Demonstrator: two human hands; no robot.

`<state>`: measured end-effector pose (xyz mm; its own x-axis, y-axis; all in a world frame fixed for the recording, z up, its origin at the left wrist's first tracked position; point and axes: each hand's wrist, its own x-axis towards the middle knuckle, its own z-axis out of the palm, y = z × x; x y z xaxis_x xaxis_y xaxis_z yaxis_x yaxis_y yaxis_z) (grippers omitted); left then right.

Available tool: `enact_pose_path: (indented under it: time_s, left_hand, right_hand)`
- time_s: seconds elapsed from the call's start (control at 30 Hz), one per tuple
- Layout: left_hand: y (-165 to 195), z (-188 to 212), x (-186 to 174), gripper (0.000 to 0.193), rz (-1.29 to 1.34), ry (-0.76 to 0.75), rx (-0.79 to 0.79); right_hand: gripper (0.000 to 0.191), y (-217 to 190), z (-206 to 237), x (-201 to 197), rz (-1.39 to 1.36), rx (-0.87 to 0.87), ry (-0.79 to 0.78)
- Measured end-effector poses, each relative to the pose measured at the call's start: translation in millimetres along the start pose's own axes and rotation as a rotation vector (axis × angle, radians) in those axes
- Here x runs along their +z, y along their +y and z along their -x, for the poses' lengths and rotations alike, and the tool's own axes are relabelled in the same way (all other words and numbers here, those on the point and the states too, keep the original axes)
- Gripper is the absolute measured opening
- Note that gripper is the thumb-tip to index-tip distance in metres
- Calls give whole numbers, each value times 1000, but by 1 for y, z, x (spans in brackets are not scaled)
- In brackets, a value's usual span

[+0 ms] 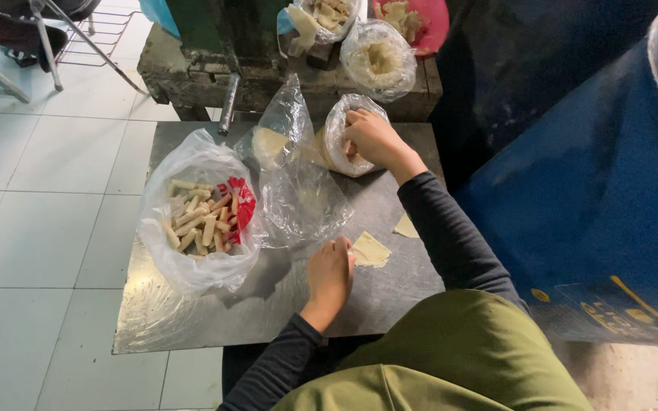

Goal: The person sits at a metal work table and wraps filled pastries by hand. They take a thin dough wrapper, spoon filling from a plastic-lined bag onto it, fold and seal the wrapper around the filling, and place the finished roll into a plastic bag with other completed rolls.

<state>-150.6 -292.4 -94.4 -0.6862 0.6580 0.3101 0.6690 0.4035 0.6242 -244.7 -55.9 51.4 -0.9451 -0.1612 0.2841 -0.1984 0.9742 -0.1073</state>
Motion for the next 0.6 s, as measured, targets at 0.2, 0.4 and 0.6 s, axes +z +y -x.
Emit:
enact_pose_path:
  time_s: [0.2, 0.4, 0.6]
  left_hand:
    - [4, -1, -9, 21, 19, -26, -33]
    - [4, 3, -7, 22, -1, -1, -68]
    - [2, 0, -2, 26, -129, 57, -97]
  right_hand:
    - [6, 0, -3, 1, 85, 20, -46]
    - [10, 2, 1, 5, -386, 220, 444]
    - [3, 6, 0, 8, -296, 290, 665]
